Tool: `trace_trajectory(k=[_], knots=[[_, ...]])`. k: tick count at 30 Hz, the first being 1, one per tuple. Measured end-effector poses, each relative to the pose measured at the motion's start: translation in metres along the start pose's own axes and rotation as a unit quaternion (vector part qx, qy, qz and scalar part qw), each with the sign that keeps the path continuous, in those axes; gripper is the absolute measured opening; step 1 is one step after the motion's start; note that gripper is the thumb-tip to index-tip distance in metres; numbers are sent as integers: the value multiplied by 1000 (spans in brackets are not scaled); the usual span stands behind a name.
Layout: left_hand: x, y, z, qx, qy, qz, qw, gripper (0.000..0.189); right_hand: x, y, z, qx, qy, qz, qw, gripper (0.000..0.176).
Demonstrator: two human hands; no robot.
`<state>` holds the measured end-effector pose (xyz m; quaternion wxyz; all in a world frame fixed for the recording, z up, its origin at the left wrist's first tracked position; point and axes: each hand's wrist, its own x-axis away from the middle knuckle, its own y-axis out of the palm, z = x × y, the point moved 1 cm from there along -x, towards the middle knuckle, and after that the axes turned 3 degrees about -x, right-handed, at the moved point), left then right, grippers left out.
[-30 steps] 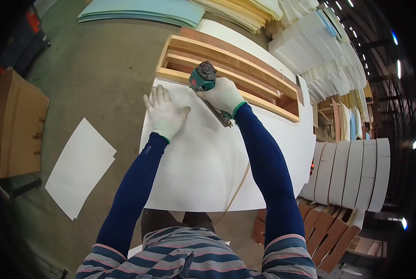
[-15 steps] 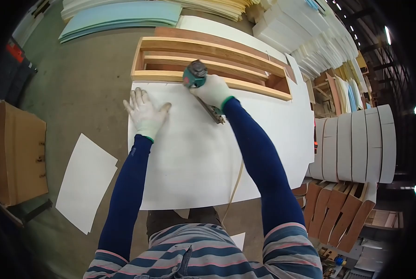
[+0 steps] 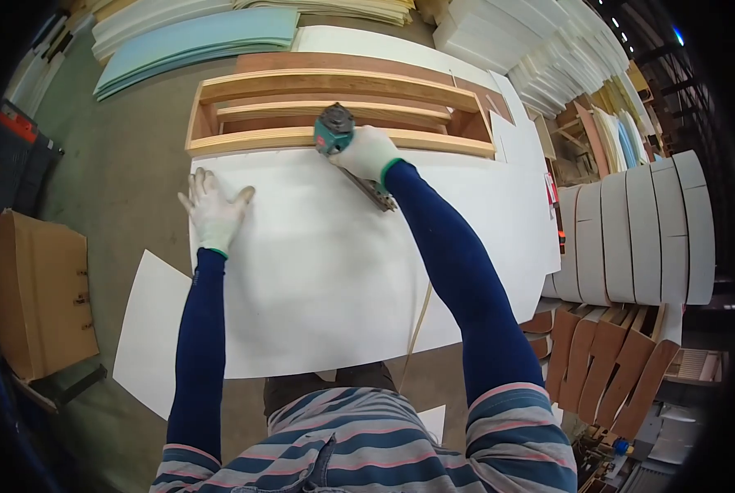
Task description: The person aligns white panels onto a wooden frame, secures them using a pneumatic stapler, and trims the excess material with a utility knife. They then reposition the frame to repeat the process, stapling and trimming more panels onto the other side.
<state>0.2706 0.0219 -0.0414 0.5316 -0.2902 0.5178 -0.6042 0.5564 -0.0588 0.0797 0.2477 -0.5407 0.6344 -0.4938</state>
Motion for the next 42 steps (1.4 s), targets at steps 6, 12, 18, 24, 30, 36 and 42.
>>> trace_trajectory(k=[6, 12, 18, 24, 30, 36, 42], knots=[[7, 7, 41, -2, 37, -35, 999, 79, 20, -21, 19, -28, 22, -2, 999, 46], [26, 17, 141, 92, 231, -65, 966, 61, 9, -20, 60, -2, 59, -15, 998, 45], [28, 23, 159, 42, 227, -79, 970, 60, 19, -31, 87, -40, 22, 12, 999, 45], [32, 21, 166, 38, 211, -75, 974, 59, 28, -45, 113, -19, 16, 5, 1000, 46], [32, 21, 167, 47, 198, -82, 976, 58, 36, -55, 149, -55, 12, 15, 998, 47], [35, 26, 166, 34, 213, -63, 974, 59, 48, -70, 170, 14, 68, -22, 997, 46], [34, 25, 166, 39, 210, -58, 975, 60, 63, -89, 187, -64, 36, 13, 997, 43]])
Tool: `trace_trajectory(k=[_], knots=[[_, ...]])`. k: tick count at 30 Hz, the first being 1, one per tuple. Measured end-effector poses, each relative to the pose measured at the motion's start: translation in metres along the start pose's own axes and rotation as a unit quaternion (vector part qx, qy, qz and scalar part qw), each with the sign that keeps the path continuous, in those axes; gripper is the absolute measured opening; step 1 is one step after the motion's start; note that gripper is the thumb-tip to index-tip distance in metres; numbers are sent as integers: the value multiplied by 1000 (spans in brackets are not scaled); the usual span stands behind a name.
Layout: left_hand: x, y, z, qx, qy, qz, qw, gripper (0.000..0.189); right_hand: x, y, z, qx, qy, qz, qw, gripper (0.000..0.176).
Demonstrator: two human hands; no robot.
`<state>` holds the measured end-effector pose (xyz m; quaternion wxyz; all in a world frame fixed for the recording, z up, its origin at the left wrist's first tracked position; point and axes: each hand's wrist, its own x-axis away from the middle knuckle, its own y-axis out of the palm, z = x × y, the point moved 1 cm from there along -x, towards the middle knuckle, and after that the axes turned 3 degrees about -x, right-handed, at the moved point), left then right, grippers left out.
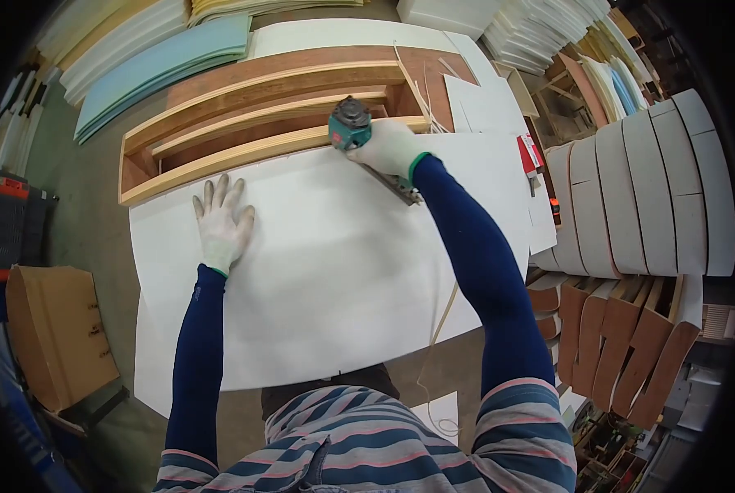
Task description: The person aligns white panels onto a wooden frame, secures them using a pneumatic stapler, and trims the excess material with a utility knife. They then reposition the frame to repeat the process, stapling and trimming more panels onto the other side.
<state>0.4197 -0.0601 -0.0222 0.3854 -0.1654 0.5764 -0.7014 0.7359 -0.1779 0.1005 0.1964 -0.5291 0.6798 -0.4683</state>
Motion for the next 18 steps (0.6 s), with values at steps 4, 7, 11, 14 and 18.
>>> trace_trajectory(k=[4, 7, 11, 14, 18], knots=[[3, 4, -1, -2, 5, 6, 1000, 59, 0, -8, 20, 34, 51, -22, 998, 48], [0, 4, 1, -3, 5, 5, 1000, 59, -5, -6, 32, 47, 38, -28, 998, 49], [4, 7, 0, -9, 1, 1, 1000, 58, 9, -16, 34, -27, -5, -11, 1000, 46], [-4, 0, 13, -34, -49, -42, 997, 61, 25, -32, 33, -72, 37, -2, 997, 40], [-15, -5, 78, 11, -4, 44, 999, 66, 54, -45, 49, -125, 59, 53, 989, 34]])
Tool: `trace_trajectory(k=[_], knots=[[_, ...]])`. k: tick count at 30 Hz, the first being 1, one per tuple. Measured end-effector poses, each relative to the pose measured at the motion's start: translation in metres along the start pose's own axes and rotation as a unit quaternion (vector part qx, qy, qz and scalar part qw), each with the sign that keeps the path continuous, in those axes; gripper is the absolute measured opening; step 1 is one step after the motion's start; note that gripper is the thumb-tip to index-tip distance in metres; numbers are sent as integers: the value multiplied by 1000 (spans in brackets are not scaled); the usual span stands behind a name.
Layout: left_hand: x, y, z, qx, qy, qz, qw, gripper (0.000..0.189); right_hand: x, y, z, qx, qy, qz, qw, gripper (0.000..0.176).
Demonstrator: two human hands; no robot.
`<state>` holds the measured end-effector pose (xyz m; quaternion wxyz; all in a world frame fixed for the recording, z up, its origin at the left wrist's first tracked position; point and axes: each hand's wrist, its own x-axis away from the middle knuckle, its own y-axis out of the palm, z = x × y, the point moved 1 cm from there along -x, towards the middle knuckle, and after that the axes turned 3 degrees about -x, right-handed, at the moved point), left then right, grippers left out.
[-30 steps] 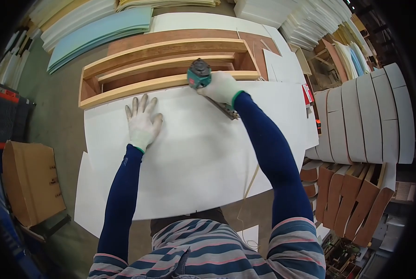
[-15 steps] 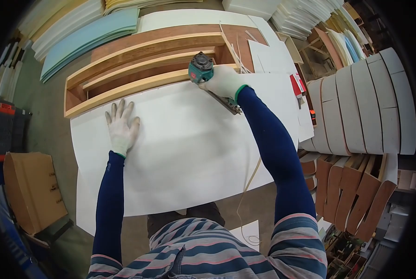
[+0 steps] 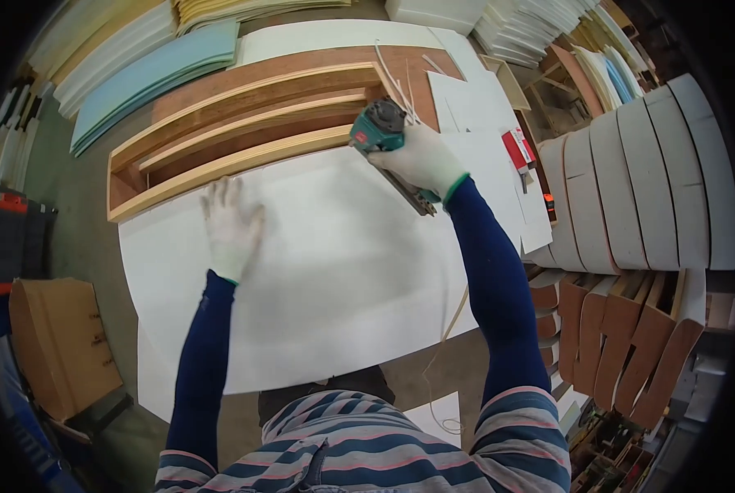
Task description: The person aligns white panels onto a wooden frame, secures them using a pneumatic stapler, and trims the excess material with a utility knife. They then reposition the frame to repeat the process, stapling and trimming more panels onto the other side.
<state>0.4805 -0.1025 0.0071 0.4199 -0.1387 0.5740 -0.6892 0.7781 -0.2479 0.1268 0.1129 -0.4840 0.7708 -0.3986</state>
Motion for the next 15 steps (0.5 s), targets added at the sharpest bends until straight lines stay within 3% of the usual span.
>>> trace_trajectory(k=[2, 5, 6, 8, 9, 10, 11, 15], knots=[[6, 3, 46, 205, 56, 16, 977, 69, 35, -15, -11, -48, 32, 36, 998, 38], [26, 2, 136, 493, -25, -165, 854, 83, 84, -33, -24, -189, 114, 4, 975, 27], [28, 1, 162, 556, -40, -212, 802, 87, 96, -30, -20, -253, 88, 14, 963, 27], [33, -1, 204, 602, 27, -162, 781, 81, 121, -35, -31, -333, 40, 34, 942, 32], [35, -14, 222, 625, -30, -189, 757, 76, 126, -25, -18, -325, -22, 85, 942, 33], [41, -14, 234, 634, -33, -140, 760, 71, 133, -21, -15, -333, -30, 110, 936, 33], [47, -18, 236, 627, -26, -157, 762, 72, 148, -23, -14, -360, 12, 85, 929, 45], [69, -24, 246, 624, 61, -153, 764, 66, 195, -19, -3, -429, 11, 134, 893, 42]])
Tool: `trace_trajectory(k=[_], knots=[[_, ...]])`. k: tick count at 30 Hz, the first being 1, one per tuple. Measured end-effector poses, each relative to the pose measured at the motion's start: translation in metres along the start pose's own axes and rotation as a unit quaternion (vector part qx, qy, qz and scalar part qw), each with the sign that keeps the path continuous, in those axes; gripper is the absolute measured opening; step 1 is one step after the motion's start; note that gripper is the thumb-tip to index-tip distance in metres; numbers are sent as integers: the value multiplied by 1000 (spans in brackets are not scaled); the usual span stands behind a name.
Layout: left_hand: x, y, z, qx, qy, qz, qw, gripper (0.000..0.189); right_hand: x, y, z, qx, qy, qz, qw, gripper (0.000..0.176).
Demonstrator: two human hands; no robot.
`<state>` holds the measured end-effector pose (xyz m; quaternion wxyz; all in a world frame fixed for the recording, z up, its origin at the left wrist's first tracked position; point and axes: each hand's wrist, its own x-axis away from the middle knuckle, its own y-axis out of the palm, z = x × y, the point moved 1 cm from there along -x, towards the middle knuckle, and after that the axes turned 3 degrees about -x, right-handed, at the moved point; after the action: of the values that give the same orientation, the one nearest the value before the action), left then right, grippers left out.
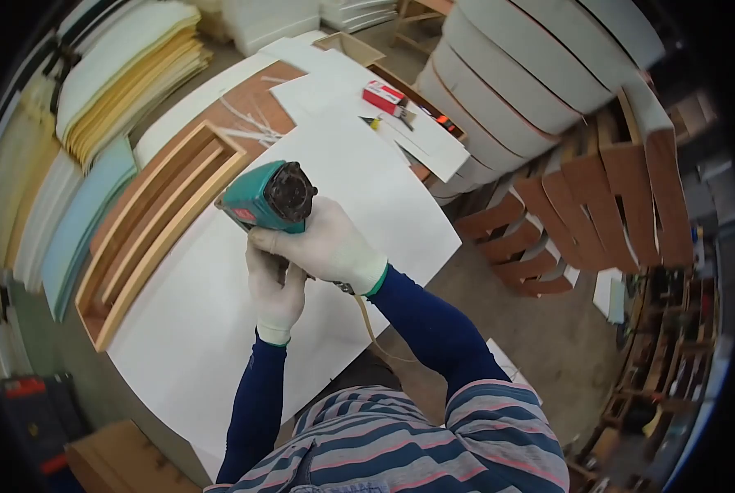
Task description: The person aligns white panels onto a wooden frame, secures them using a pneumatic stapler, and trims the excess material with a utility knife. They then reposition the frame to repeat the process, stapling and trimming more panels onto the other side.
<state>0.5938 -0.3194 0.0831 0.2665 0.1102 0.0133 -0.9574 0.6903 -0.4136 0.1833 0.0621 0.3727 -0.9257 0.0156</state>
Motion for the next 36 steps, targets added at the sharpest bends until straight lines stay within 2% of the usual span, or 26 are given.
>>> trace_trajectory(k=[2, 4, 7, 8, 9, 10, 11, 13, 14, 15, 16, 17, 18, 19, 20, 21, 22, 24, 25, 27, 29, 30, 31, 33, 35, 36], knots=[[11, 15, -2, -14, 41, -4, 999, 63, 25, -4, 0, -12, 1, 27, 1000, 41], [27, 29, 5, -10, 75, -6, 997, 60, 52, -8, -4, -12, -77, 80, 994, 30], [51, 52, 18, -2, -24, 8, 1000, 47, 76, -29, -21, 52, -34, 80, 995, 38], [54, 58, 21, 9, -51, 1, 999, 43, 76, -40, -20, 37, -94, 76, 992, 35], [59, 58, 25, -13, -122, -8, 992, 37, 73, -51, -26, -9, -72, 79, 994, 32], [64, 65, 24, -17, -28, 8, 999, 35, 70, -64, -31, -59, -46, 85, 994, 30], [69, 72, 20, -24, 65, 20, 997, 34, 60, -81, -26, -101, -89, 57, 989, 30], [72, 68, 18, -33, -118, -12, 992, 30, 38, -105, -28, -116, -100, 53, 987, 33], [66, 69, 25, -13, -221, -19, 975, 29, 21, -121, -24, -117, -94, 41, 988, 34], [60, 74, 25, 5, -237, 9, 971, 25, 3, -136, -13, -121, -96, -17, 988, 38], [54, 76, 19, -35, -207, 41, 977, 23, -13, -162, -1, -6, -121, -100, 988, 41], [48, 81, 12, -75, -175, 72, 979, 21, -39, -202, 28, 30, -149, -186, 971, 43], [42, 90, 12, -50, -173, 108, 978, 21, -53, -241, 44, -65, -78, -179, 979, 46], [40, 91, 9, -101, -180, 126, 970, 21, -79, -286, 62, 0, -3, -76, 997, 43], [36, 95, 6, -148, -184, 144, 961, 22, -111, -319, 99, 98, -8, 90, 991, 41], [31, 99, 6, -169, -179, 155, 957, 23, -147, -355, 146, 222, 13, 196, 955, 44], [30, 102, 3, -176, -181, 160, 954, 23, -176, -382, 183, 341, 34, 296, 892, 46], [25, 108, -2, -245, -203, 191, 929, 23, -217, -399, 207, 424, 88, 276, 858, 58], [21, 120, 3, -212, -220, 212, 928, 21, -236, -404, 219, 472, 78, 282, 832, 64], [20, 127, 1, -231, -224, 228, 919, 21, -263, -417, 239, 489, 88, 260, 828, 61], [13, 135, 1, -246, -226, 240, 912, 21, -277, -437, 263, 470, 105, 215, 850, 52], [15, 126, 2, -259, -211, 230, 914, 22, -270, -431, 265, 471, 109, 193, 854, 47], [16, 125, 5, -273, -200, 219, 915, 22, -261, -432, 266, 468, 88, 209, 854, 35], [12, 127, 5, -276, -199, 216, 915, 24, -246, -445, 265, 525, 100, 155, 831, 29], [5, 133, 8, -281, -202, 217, 913, 26, -210, -459, 225, 517, 96, 147, 838, 33], [-1, 137, 13, -331, -184, 197, 904, 28, -190, -463, 197, 503, 87, 146, 847, 37]])
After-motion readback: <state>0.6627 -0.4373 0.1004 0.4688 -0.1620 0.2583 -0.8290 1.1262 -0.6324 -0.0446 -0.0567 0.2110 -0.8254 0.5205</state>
